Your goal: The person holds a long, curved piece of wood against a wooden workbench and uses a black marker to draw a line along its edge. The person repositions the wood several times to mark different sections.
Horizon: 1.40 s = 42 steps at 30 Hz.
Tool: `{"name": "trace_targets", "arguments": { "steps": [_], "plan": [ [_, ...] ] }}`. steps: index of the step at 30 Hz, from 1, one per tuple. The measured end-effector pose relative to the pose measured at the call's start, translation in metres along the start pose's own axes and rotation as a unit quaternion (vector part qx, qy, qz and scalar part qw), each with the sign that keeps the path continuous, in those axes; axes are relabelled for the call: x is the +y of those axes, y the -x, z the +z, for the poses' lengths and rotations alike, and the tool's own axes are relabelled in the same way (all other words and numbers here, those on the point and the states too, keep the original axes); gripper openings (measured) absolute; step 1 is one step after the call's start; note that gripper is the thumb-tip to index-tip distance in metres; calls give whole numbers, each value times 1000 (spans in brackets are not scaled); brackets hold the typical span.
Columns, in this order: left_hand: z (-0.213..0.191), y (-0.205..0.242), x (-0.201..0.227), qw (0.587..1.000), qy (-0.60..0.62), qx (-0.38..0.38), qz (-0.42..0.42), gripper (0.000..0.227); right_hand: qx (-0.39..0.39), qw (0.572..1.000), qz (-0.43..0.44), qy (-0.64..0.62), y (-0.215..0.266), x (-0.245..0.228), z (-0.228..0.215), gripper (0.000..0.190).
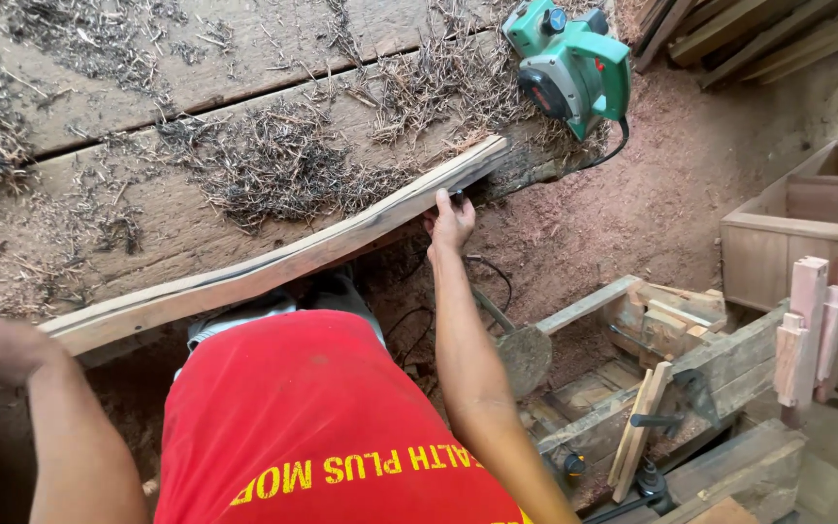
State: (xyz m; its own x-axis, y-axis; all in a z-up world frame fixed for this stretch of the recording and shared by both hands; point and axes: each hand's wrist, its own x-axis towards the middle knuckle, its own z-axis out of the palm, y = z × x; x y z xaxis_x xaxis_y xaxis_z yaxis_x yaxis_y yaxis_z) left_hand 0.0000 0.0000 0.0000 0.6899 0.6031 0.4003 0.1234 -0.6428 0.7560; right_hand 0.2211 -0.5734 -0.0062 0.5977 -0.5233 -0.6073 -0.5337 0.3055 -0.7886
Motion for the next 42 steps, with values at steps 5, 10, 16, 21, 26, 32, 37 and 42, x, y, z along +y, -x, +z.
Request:
{"name": "trace_targets", "arguments": {
  "steps": [5,10,16,21,26,32,37,42],
  "plan": [
    [167,-33,192,972,55,-220,-67,16,2,998,-65,-3,-25,29,-8,58],
    [311,47,296,818,83,-569,-36,41,12,1000,-7,-1,-10,15,2,64],
    [368,88,331,813,-73,-573,-69,47,17,992,-38,-117,-23,37,5,66],
    [369,86,329,830,-50,-550,-82,43,11,987,-45,-153,-26,47,11,68],
    [366,81,337,830,-24,-547,-104,43,97,982,-156,-43,-23,40,-19,56],
    [363,78,346,829,-55,-550,-86,40,102,974,-194,-52,-28,-6,-67,43],
    [358,76,356,809,-116,-571,-78,38,56,964,-252,65,-41,-30,-61,44],
    [360,80,349,828,-98,-550,-55,38,59,955,-239,165,-41,-40,-50,40]
  ]
}}
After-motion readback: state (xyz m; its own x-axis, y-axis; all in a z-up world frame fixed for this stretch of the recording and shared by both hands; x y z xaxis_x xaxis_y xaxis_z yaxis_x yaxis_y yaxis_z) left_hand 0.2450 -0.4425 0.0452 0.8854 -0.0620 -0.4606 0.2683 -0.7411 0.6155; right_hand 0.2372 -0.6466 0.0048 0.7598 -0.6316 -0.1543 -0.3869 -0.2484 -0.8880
